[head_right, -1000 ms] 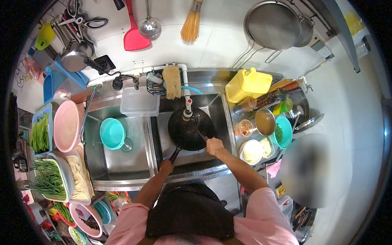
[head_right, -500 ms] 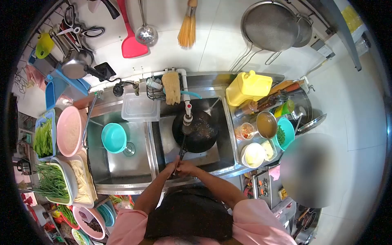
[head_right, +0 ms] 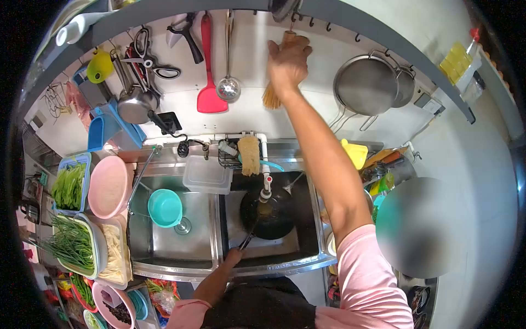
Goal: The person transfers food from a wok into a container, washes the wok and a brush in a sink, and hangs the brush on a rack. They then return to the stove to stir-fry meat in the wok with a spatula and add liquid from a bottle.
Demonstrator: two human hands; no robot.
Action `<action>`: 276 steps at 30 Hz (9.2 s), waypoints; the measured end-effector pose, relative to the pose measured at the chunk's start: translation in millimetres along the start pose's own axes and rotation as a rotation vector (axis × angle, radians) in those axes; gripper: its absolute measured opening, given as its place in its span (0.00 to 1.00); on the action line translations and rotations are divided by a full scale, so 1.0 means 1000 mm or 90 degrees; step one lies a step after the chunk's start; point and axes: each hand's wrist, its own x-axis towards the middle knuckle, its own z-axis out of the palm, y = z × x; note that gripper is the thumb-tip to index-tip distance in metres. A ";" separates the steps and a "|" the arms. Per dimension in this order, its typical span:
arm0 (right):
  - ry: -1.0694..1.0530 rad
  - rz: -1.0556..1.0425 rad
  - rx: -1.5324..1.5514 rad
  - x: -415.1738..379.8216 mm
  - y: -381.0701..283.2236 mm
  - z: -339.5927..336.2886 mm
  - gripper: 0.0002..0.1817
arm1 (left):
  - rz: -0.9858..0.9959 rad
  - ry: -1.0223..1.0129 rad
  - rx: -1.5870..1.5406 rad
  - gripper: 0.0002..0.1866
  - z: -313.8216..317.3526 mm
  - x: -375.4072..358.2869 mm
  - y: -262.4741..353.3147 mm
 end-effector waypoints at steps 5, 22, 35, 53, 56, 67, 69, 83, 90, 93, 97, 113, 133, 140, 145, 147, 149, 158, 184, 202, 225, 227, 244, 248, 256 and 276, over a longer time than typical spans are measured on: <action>-0.183 0.113 -0.030 0.038 0.008 -0.014 0.26 | 0.021 0.006 0.069 0.24 -0.011 -0.011 0.019; -0.508 0.282 -0.203 -0.367 0.336 -0.160 0.13 | -0.029 -0.020 0.299 0.21 -0.041 -0.083 0.103; -1.061 0.373 -0.287 -0.529 0.344 -0.162 0.24 | -0.001 0.013 0.427 0.21 -0.016 -0.097 0.115; -0.935 0.370 -0.083 -0.548 0.387 -0.177 0.20 | -0.372 -0.245 -0.298 0.24 -0.062 -0.099 0.084; -1.029 0.067 -0.304 -0.530 0.392 -0.186 0.21 | -0.245 -0.161 -0.097 0.27 -0.051 -0.101 0.069; -1.039 0.201 -0.312 -0.554 0.400 -0.110 0.25 | -0.153 0.028 -0.004 0.28 -0.066 -0.135 0.073; -0.989 0.233 -0.403 -0.501 0.409 -0.116 0.22 | -0.126 0.043 -0.004 0.27 -0.069 -0.137 0.060; -1.018 0.169 -0.535 -0.493 0.398 -0.193 0.29 | -0.110 0.075 -0.058 0.24 -0.074 -0.151 0.059; -1.105 0.056 -0.449 -0.516 0.419 -0.098 0.19 | -0.127 0.060 -0.048 0.25 -0.090 -0.149 0.083; -0.924 0.180 -0.493 -0.470 0.405 -0.169 0.25 | -0.137 0.072 -0.051 0.25 -0.086 -0.148 0.066; -0.894 -0.007 -0.297 -0.558 0.367 -0.174 0.25 | -0.127 0.075 -0.067 0.24 -0.084 -0.151 0.062; -1.007 0.256 -0.422 -0.533 0.415 -0.105 0.22 | -0.109 0.062 -0.036 0.25 -0.091 -0.143 0.084; -0.873 0.416 -0.410 -0.520 0.382 -0.128 0.20 | -0.102 0.003 0.077 0.26 -0.077 -0.139 0.091; -0.919 0.420 -0.426 -0.486 0.385 -0.103 0.21 | -0.080 -0.005 0.090 0.26 -0.068 -0.131 0.085; -0.921 0.375 -0.435 -0.528 0.395 -0.198 0.27 | -0.059 0.001 0.183 0.26 -0.061 -0.119 0.090; -1.044 0.369 -0.323 -0.513 0.382 -0.217 0.24 | -0.059 0.002 0.253 0.24 -0.056 -0.112 0.097; -0.868 0.424 -0.361 -0.478 0.352 -0.222 0.25 | -0.058 -0.009 0.346 0.20 -0.056 -0.101 0.116; -0.602 0.405 -0.193 -0.403 0.291 -0.239 0.17 | 0.034 -0.030 0.401 0.15 -0.010 -0.035 0.085; -0.392 0.849 0.100 -0.410 0.238 -0.277 0.18 | -0.143 -0.077 0.204 0.28 -0.021 0.013 0.038; -0.389 0.840 0.117 -0.399 0.230 -0.312 0.23 | -0.109 -0.126 0.220 0.26 0.005 0.035 0.011; -0.298 0.690 0.199 -0.336 0.183 -0.291 0.08 | -0.363 -0.556 -0.427 0.05 -0.039 -0.045 0.125; -0.298 0.751 0.176 -0.355 0.197 -0.294 0.13 | -0.224 -0.484 -0.253 0.07 -0.034 -0.033 0.123; -0.410 0.809 0.129 -0.423 0.216 -0.278 0.16 | -0.013 -0.057 -0.399 0.23 -0.115 -0.053 0.070; -0.402 0.780 0.094 -0.430 0.207 -0.272 0.13 | -0.112 0.131 -0.879 0.29 -0.169 -0.014 -0.033; -0.372 0.737 0.054 -0.416 0.176 -0.281 0.22 | -0.316 0.194 -1.132 0.34 -0.188 0.097 -0.089; -0.435 0.777 0.136 -0.436 0.197 -0.281 0.21 | -0.209 0.320 -0.861 0.39 -0.219 -0.010 -0.109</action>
